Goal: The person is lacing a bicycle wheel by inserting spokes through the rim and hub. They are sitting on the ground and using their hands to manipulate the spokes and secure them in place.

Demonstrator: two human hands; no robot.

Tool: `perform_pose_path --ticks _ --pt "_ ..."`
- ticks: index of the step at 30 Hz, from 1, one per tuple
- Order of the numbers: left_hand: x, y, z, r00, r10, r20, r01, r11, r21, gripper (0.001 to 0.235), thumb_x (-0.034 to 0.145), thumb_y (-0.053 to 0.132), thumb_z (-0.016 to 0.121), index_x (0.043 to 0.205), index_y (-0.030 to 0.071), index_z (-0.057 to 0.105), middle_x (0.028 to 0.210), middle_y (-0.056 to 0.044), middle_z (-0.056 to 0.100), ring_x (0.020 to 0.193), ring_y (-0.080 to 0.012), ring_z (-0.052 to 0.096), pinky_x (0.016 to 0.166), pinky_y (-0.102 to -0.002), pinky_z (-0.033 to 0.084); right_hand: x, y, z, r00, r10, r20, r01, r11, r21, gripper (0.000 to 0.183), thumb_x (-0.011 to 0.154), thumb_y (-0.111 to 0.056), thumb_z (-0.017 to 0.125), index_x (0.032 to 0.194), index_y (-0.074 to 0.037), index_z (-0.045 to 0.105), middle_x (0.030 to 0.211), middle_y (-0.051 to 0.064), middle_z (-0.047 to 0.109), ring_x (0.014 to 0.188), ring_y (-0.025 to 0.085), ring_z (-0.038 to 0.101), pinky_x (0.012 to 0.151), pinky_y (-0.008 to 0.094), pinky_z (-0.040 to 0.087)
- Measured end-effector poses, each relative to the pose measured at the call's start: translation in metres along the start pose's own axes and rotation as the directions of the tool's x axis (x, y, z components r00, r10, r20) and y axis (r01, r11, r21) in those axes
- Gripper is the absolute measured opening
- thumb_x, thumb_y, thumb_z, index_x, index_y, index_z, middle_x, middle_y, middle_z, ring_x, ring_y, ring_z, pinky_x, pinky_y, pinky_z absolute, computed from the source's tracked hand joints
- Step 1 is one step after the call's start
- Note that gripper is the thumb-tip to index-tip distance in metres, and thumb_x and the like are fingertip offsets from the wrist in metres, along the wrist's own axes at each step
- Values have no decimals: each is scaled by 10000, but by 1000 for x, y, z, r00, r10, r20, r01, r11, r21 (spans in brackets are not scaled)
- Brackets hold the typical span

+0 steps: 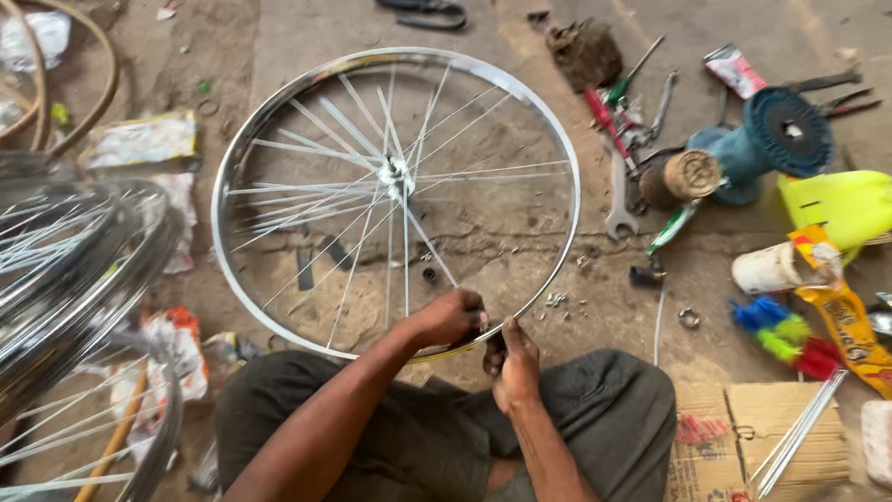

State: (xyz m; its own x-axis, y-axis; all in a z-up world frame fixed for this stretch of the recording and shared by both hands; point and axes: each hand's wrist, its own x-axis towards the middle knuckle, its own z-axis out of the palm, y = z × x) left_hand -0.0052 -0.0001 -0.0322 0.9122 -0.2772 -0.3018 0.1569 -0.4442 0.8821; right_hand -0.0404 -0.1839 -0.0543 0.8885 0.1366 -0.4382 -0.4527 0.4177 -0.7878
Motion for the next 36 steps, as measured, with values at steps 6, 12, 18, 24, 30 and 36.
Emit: perform_pose_path --ticks 6,12,18,24,30,36 --pt "-8 16 -6 998 -29 54 32 999 -41 327 1005 310 600 1040 2 704 924 -173 725 836 -267 675 774 -437 508 3 -6 -7 998 -33 60 32 999 10 324 953 -380 691 960 -59 651 664 -18 501 550 96 444 470 269 349" --pt "-11 25 -22 975 -73 208 135 944 -301 305 1003 348 568 1052 64 667 856 -95 677 770 -230 623 750 -436 540 4 -9 -3 977 -120 175 112 992 56 307 982 -329 737 1044 -49 629 718 -24 515 599 90 461 515 258 371" --pt "-11 42 -17 975 -199 97 182 970 163 482 1098 437 501 1005 14 713 823 -146 664 752 -249 626 760 -448 510 6 -12 -3 979 -105 175 105 994 12 385 912 -358 749 1132 -51 674 736 -41 537 591 70 455 492 234 367" --pt "-13 32 -17 996 -5 93 16 992 -121 368 1007 391 541 1009 53 687 850 -115 717 780 -231 679 739 -442 547 4 -10 -2 967 -139 212 151 988 -41 351 960 -358 753 1072 -43 645 749 -28 551 606 84 468 513 246 395" --pt "1 16 -8 997 -53 -56 51 998 -39 444 1094 371 541 992 -35 691 820 -151 660 723 -232 604 732 -425 504 1 -5 -4 985 -70 160 84 993 -85 437 959 -484 677 1092 -68 697 628 -57 482 511 52 404 451 236 345" --pt "18 -11 -34 932 -343 -119 247 840 -483 306 1059 247 496 1127 -13 643 868 -122 657 707 -182 611 682 -342 575 6 0 -5 999 -30 28 33 993 -115 505 982 -560 607 940 -58 644 650 -13 540 512 78 424 428 255 325"
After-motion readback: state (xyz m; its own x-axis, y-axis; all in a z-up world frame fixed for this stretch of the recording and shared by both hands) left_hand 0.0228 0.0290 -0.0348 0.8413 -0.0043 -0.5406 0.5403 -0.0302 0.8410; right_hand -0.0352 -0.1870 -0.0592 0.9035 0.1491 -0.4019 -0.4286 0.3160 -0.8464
